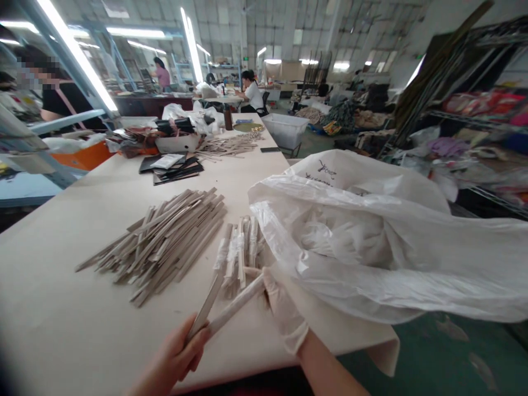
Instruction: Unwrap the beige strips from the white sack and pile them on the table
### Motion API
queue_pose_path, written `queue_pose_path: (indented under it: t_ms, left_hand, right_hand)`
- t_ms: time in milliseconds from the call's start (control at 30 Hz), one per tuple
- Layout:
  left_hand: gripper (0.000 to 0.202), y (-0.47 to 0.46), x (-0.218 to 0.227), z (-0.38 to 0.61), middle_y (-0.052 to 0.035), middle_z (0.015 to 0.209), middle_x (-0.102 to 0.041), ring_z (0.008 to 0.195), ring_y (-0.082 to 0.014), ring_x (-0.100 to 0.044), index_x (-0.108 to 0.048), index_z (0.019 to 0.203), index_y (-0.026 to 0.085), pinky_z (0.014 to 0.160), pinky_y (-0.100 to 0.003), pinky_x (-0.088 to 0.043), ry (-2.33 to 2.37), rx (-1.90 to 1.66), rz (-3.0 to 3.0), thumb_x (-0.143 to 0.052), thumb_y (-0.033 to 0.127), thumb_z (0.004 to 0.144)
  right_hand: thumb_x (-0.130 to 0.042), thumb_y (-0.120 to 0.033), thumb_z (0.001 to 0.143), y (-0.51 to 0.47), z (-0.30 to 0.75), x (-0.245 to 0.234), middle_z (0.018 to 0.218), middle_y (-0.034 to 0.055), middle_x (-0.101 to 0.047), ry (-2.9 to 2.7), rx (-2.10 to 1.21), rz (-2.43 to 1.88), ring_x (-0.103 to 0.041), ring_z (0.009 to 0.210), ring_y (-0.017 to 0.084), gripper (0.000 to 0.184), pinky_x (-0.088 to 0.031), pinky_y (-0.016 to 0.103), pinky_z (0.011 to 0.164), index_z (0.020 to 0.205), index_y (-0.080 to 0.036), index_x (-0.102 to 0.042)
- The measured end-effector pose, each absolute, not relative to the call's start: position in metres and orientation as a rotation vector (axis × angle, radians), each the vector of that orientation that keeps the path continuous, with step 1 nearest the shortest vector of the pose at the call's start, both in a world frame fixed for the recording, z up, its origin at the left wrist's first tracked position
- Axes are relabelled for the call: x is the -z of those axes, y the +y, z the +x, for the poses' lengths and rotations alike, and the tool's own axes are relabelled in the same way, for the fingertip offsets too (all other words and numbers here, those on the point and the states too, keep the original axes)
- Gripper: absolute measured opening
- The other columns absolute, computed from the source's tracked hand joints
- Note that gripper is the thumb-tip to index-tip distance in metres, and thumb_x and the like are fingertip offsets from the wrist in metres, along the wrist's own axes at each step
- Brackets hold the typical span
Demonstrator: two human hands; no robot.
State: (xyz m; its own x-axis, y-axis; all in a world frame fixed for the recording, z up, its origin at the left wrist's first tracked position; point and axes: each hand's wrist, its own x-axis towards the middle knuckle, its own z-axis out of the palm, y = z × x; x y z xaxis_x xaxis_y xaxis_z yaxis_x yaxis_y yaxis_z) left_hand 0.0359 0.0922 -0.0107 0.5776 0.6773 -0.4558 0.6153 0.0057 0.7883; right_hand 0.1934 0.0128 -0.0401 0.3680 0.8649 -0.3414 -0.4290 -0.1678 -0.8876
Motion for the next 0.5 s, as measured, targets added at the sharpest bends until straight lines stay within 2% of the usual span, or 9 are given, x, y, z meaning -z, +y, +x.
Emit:
queue_pose_path:
  t_ms: [67,200,333,500]
  left_hand:
    - [0.033,0.103,0.018,0.036,0.0084,0.037,-0.039,0.030,-0.0056,-0.026,-0.046,0.070,0.019,0.033,-0.018,-0.018,1.067,-0.088,1.656,-0.044,0.052,0.077]
    - [0.040,0.126,0.026,0.034,0.0082,0.036,-0.037,0.031,-0.0065,-0.027,-0.048,0.071,0.019,0.033,-0.018,-0.017,1.021,-0.096,1.559,-0.044,0.059,0.075]
    - [0.045,0.137,0.018,0.042,0.0083,0.035,-0.036,0.030,-0.0065,-0.026,-0.050,0.073,0.019,0.032,-0.018,-0.018,1.024,-0.062,1.473,-0.045,0.064,0.072]
    - [0.049,0.141,0.006,0.074,0.0080,0.037,-0.037,0.030,-0.0057,-0.025,-0.048,0.070,0.018,0.031,-0.018,-0.017,1.103,-0.123,1.398,-0.042,0.067,0.072]
  right_hand:
    - [-0.036,-0.062,0.081,0.026,0.186,0.043,0.041,-0.0053,-0.035,-0.480,-1.222,-1.255,-0.028,0.039,0.008,0.056,-0.018,0.023,0.039,0.098,-0.017,-0.065]
    - [-0.045,-0.067,0.073,0.050,0.178,0.044,0.044,-0.0052,-0.035,-0.544,-1.375,-1.225,-0.030,0.041,0.008,0.065,-0.019,0.023,0.040,0.107,-0.015,-0.062]
    - [-0.036,-0.072,0.073,0.074,0.187,0.030,0.042,-0.0047,-0.032,-0.231,-1.162,-1.299,-0.033,0.042,0.010,0.070,-0.022,0.023,0.040,0.107,-0.016,-0.062]
    - [-0.038,-0.069,0.075,0.083,0.188,0.025,0.041,-0.0030,-0.039,-0.253,-1.249,-1.395,-0.033,0.038,0.010,0.064,-0.019,0.023,0.037,0.100,-0.016,-0.065]
